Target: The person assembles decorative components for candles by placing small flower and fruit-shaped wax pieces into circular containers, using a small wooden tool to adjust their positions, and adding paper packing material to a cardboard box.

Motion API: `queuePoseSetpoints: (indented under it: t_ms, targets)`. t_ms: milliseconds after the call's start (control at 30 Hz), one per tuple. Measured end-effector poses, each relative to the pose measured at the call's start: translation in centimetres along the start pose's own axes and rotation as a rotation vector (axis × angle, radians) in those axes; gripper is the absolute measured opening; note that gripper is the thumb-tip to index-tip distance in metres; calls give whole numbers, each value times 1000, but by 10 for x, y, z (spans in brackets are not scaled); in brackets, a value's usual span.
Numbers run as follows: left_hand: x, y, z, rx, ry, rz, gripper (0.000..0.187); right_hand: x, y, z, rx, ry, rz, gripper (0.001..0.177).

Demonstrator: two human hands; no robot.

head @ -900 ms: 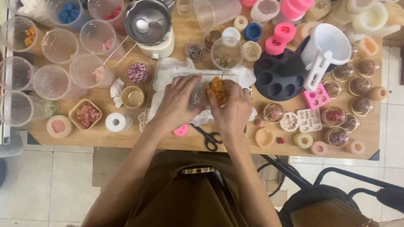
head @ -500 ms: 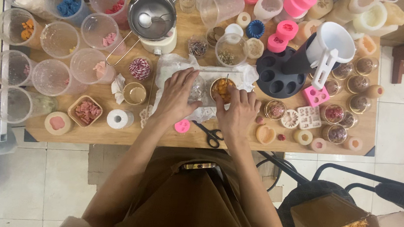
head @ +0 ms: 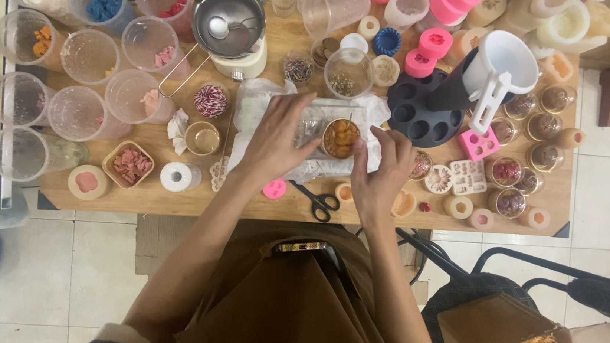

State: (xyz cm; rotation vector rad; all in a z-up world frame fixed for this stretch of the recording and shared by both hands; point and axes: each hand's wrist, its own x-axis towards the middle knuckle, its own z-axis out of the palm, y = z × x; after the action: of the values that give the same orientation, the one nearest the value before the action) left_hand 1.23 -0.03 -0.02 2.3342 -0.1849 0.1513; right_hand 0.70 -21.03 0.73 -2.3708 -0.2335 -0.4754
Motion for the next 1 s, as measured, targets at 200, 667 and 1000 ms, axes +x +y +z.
queuePoseSetpoints:
  t_ms: [200, 667, 1000]
  targets:
    - [20, 1, -15, 35, 10, -62, 77, 2, 6, 10, 106, -291, -48, 47]
    - [50, 4, 29, -300, -122, -109, 76, -10, 6, 26, 130, -216, 47, 47]
    - [18, 9, 19, -129, -108, 90, 85, -14, 22, 35, 420, -228, 152, 67]
